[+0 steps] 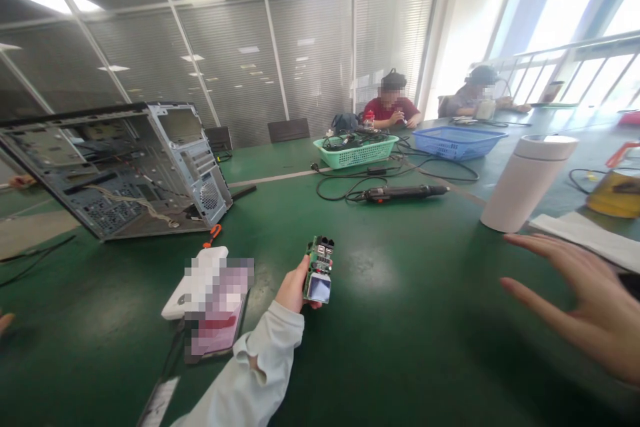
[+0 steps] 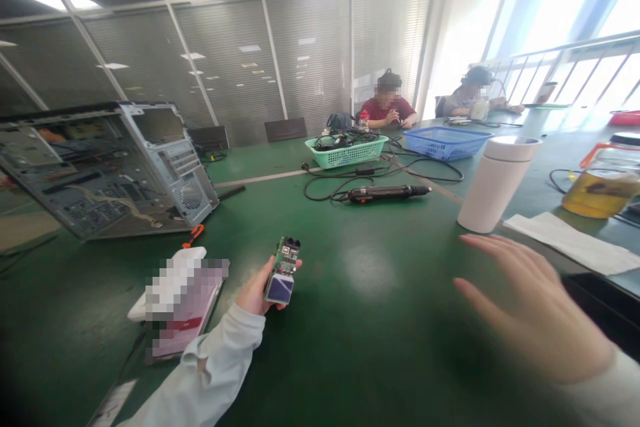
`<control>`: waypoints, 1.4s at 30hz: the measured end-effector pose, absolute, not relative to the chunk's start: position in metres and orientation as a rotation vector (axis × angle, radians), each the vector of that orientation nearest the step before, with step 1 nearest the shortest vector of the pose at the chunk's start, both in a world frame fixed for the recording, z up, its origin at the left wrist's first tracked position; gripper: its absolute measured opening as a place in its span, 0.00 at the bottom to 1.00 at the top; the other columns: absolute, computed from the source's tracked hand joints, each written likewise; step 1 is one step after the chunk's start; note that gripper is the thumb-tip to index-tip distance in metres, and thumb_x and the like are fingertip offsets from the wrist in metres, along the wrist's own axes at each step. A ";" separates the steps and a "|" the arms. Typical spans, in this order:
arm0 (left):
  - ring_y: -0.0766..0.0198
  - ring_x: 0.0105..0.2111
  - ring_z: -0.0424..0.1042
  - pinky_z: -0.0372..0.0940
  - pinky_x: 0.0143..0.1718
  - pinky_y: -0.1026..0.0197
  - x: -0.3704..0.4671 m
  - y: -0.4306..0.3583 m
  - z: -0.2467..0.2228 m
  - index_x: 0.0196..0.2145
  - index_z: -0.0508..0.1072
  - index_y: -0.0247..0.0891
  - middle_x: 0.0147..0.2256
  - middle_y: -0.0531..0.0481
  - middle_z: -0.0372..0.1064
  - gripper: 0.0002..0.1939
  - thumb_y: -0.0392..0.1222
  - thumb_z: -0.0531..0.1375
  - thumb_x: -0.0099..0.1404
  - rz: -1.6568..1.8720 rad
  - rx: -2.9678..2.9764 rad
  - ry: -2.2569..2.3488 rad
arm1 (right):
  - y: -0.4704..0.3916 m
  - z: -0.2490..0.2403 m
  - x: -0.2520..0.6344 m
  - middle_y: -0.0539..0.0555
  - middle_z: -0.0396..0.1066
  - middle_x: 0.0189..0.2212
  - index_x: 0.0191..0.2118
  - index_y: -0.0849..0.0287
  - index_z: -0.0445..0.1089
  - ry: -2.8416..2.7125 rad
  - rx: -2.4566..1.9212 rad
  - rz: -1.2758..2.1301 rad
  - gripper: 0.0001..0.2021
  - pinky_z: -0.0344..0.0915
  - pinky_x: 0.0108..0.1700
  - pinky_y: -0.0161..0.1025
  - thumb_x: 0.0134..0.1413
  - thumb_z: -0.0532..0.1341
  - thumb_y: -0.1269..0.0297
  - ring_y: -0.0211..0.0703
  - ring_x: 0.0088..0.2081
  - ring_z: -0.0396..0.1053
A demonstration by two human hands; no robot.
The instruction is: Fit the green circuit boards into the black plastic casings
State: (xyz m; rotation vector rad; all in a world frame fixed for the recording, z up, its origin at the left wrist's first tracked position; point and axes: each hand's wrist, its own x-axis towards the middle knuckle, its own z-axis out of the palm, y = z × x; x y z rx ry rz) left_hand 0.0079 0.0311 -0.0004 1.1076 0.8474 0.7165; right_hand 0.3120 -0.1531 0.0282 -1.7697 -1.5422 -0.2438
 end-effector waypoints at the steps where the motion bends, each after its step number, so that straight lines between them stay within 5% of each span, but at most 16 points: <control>1: 0.70 0.10 0.59 0.52 0.12 0.67 0.008 0.029 0.001 0.32 0.75 0.27 0.12 0.52 0.61 0.26 0.56 0.51 0.58 0.734 1.183 0.870 | -0.140 0.031 0.292 0.60 0.58 0.47 0.51 0.54 0.56 -1.650 -1.695 -0.233 0.25 0.49 0.50 0.59 0.53 0.53 0.43 0.58 0.50 0.54; 5: 0.66 0.18 0.63 0.56 0.22 0.65 0.010 0.016 0.009 0.17 0.74 0.30 0.15 0.48 0.66 0.21 0.52 0.56 0.54 0.787 1.486 0.882 | -0.093 0.034 0.226 0.58 0.57 0.48 0.53 0.57 0.54 -1.763 -1.447 0.021 0.20 0.59 0.48 0.49 0.59 0.50 0.53 0.49 0.49 0.57; 10: 0.64 0.21 0.64 0.55 0.24 0.65 0.010 0.004 0.016 0.24 0.77 0.31 0.20 0.48 0.70 0.18 0.48 0.54 0.57 0.603 1.792 0.776 | -0.053 0.033 0.183 0.57 0.62 0.42 0.50 0.61 0.58 -1.724 -1.388 0.482 0.22 0.65 0.34 0.38 0.55 0.52 0.52 0.42 0.36 0.64; 15: 0.67 0.19 0.60 0.52 0.22 0.66 0.009 0.006 0.015 0.21 0.75 0.32 0.17 0.51 0.66 0.18 0.47 0.54 0.57 0.612 1.845 0.773 | -0.040 0.027 0.170 0.52 0.63 0.21 0.38 0.67 0.67 -1.717 -1.430 0.966 0.17 0.58 0.21 0.30 0.53 0.54 0.55 0.34 0.19 0.60; 19: 0.65 0.19 0.62 0.54 0.21 0.65 0.007 0.013 0.007 0.24 0.76 0.32 0.19 0.48 0.68 0.20 0.51 0.55 0.55 0.656 1.631 0.786 | -0.040 0.023 0.173 0.49 0.58 0.14 0.32 0.67 0.66 -1.326 -1.414 1.425 0.16 0.51 0.14 0.26 0.52 0.56 0.56 0.32 0.13 0.56; 26: 0.66 0.13 0.65 0.53 0.12 0.68 0.008 0.030 -0.007 0.40 0.72 0.30 0.19 0.45 0.70 0.28 0.58 0.50 0.57 0.623 1.176 0.742 | -0.043 0.021 0.170 0.54 0.63 0.24 0.38 0.67 0.60 -0.803 -1.294 2.013 0.19 0.59 0.21 0.27 0.62 0.39 0.58 0.33 0.19 0.63; 29: 0.68 0.08 0.60 0.50 0.09 0.69 0.008 0.034 -0.013 0.36 0.73 0.26 0.10 0.47 0.63 0.30 0.57 0.45 0.60 0.604 1.140 0.780 | -0.045 0.015 0.167 0.54 0.61 0.21 0.41 0.68 0.61 -0.662 -1.047 2.238 0.26 0.59 0.21 0.28 0.62 0.31 0.57 0.35 0.18 0.62; 34: 0.72 0.07 0.56 0.46 0.09 0.69 0.006 0.034 -0.018 0.22 0.73 0.27 0.09 0.46 0.62 0.29 0.57 0.47 0.59 0.660 1.224 0.834 | -0.046 0.006 0.165 0.52 0.58 0.18 0.48 0.66 0.59 -0.540 -0.830 2.332 0.28 0.58 0.23 0.29 0.60 0.29 0.57 0.36 0.19 0.61; 42: 0.73 0.08 0.52 0.43 0.09 0.69 0.010 0.030 -0.010 0.22 0.70 0.32 0.09 0.53 0.59 0.21 0.56 0.53 0.54 0.770 1.284 0.838 | -0.046 0.007 0.160 0.53 0.59 0.18 0.45 0.68 0.60 -0.599 -0.891 2.238 0.30 0.59 0.23 0.29 0.62 0.27 0.54 0.36 0.19 0.61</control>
